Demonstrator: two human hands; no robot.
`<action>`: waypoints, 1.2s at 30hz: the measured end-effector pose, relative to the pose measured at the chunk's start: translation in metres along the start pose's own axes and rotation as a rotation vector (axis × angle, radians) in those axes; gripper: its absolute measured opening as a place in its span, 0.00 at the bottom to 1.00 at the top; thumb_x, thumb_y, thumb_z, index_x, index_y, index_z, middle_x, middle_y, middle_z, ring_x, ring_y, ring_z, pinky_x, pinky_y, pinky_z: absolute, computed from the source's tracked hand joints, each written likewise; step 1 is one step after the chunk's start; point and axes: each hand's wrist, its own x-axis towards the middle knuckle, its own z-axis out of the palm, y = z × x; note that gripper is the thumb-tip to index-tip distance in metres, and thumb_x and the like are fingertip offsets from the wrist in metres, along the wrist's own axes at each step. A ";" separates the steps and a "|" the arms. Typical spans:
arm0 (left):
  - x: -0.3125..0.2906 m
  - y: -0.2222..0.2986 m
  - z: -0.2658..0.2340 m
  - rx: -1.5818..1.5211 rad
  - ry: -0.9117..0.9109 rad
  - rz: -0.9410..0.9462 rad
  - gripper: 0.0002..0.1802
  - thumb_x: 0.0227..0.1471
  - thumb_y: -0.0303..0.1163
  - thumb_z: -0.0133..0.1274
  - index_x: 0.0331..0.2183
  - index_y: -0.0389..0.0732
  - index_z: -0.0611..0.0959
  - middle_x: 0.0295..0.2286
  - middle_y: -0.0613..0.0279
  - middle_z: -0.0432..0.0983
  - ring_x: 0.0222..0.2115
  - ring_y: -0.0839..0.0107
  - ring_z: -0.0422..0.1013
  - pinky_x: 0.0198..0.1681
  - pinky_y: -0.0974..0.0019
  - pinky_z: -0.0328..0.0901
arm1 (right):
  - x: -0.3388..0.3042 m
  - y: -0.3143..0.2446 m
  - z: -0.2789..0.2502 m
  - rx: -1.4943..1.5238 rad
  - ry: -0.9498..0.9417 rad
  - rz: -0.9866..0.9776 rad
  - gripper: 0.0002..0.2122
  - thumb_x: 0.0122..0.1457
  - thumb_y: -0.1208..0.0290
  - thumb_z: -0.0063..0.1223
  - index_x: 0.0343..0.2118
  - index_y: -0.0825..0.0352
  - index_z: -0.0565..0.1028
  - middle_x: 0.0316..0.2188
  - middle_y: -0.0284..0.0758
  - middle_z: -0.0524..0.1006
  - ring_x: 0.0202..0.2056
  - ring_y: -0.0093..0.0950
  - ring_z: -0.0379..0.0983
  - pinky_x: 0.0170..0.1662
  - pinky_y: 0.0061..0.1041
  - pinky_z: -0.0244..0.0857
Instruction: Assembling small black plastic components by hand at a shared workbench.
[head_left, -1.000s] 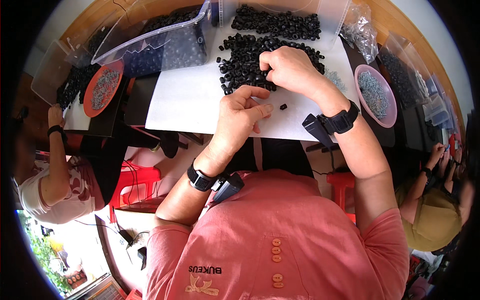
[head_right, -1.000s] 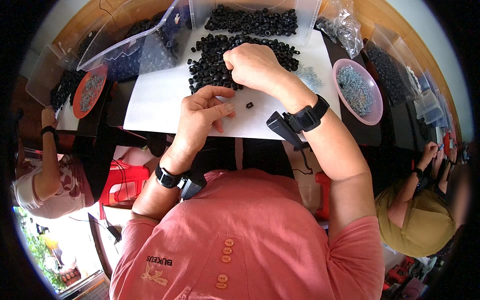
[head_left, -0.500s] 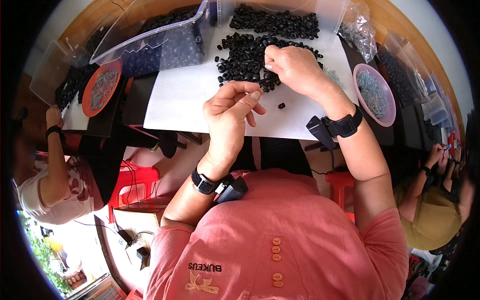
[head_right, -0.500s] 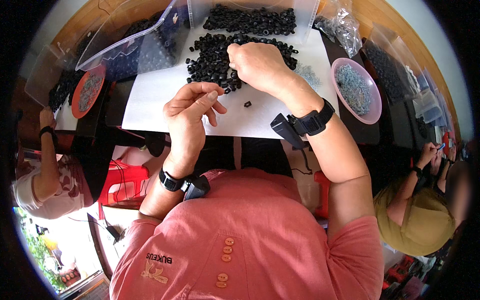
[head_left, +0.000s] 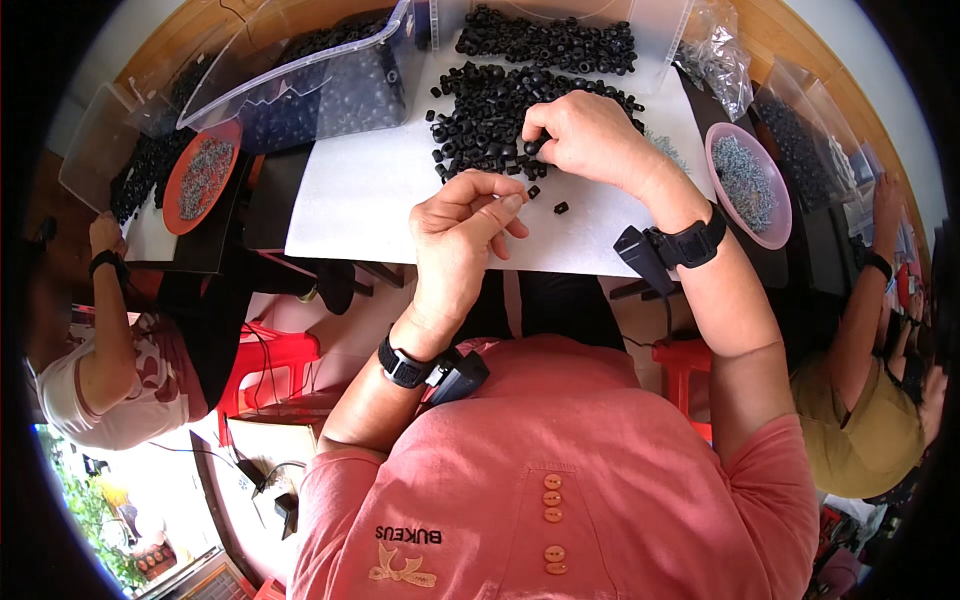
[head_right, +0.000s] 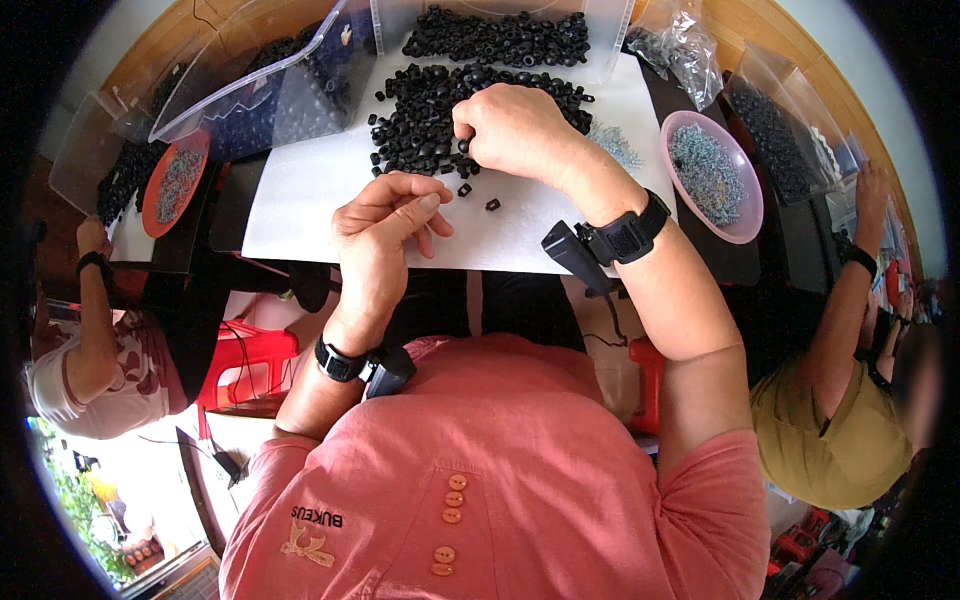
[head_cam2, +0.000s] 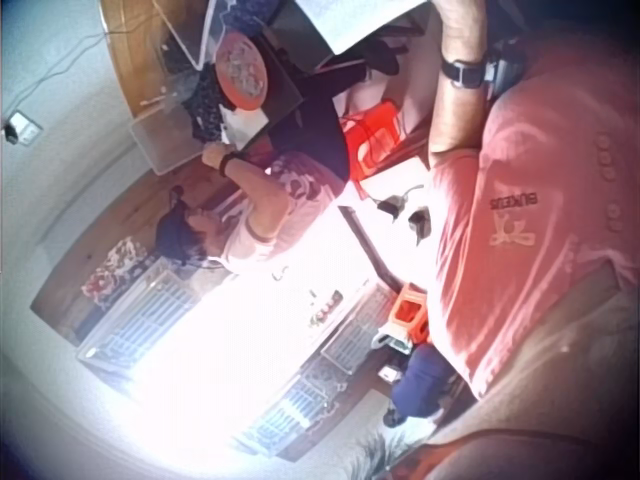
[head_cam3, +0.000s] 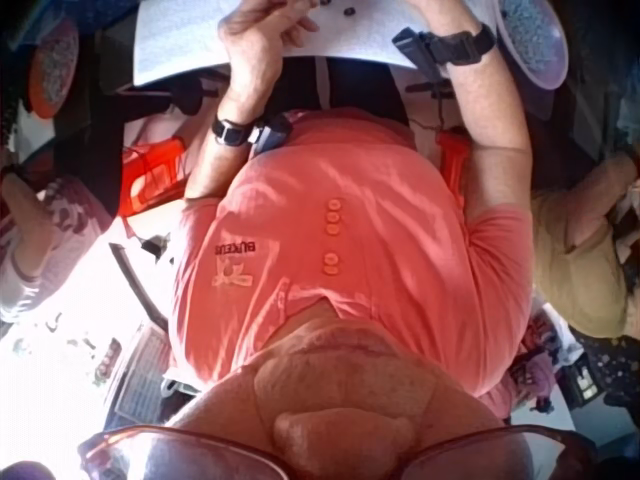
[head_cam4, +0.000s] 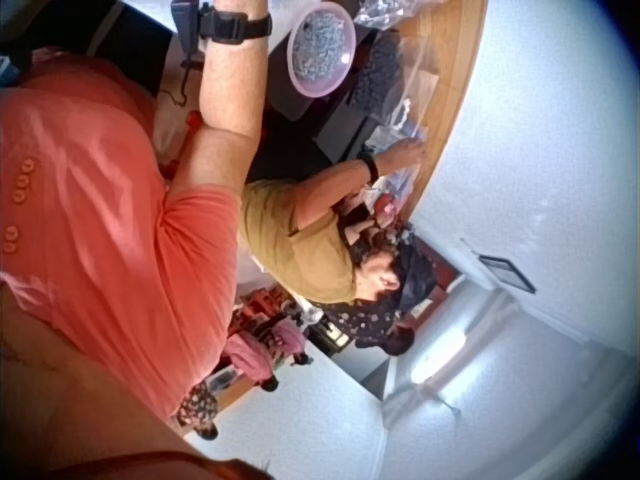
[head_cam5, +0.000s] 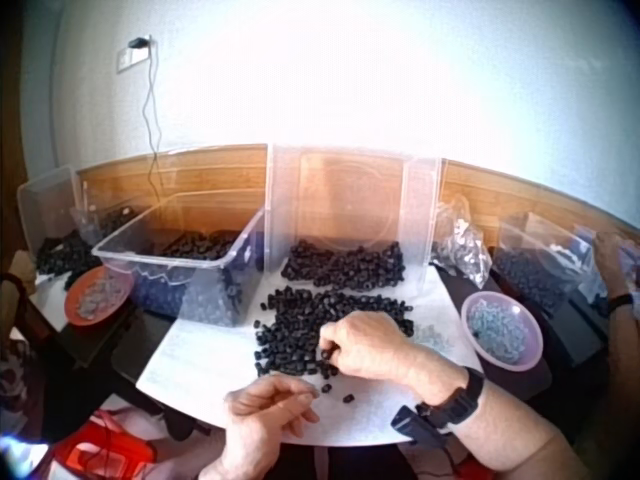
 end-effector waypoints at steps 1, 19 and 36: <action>-0.001 0.001 0.000 -0.034 -0.033 -0.005 0.05 0.54 0.20 0.54 0.34 0.34 0.83 0.29 0.62 0.80 0.23 0.80 0.75 0.20 0.80 0.62 | 0.002 0.001 0.000 0.018 -0.024 0.010 0.08 0.45 0.75 0.56 0.31 0.63 0.81 0.21 0.36 0.78 0.26 0.35 0.76 0.32 0.35 0.68; -0.003 0.001 -0.003 0.010 -0.025 -0.039 0.03 0.53 0.21 0.55 0.32 0.35 0.83 0.25 0.66 0.79 0.23 0.81 0.75 0.20 0.79 0.62 | 0.007 -0.010 0.002 -0.162 -0.015 -0.016 0.06 0.50 0.74 0.54 0.31 0.62 0.80 0.23 0.37 0.80 0.29 0.38 0.78 0.34 0.38 0.70; -0.005 0.005 -0.006 0.130 0.035 -0.026 0.04 0.53 0.22 0.56 0.33 0.36 0.83 0.22 0.68 0.77 0.21 0.83 0.72 0.19 0.79 0.61 | 0.008 -0.009 0.006 -0.233 0.032 -0.106 0.04 0.50 0.76 0.55 0.30 0.67 0.75 0.24 0.40 0.79 0.30 0.41 0.77 0.33 0.40 0.69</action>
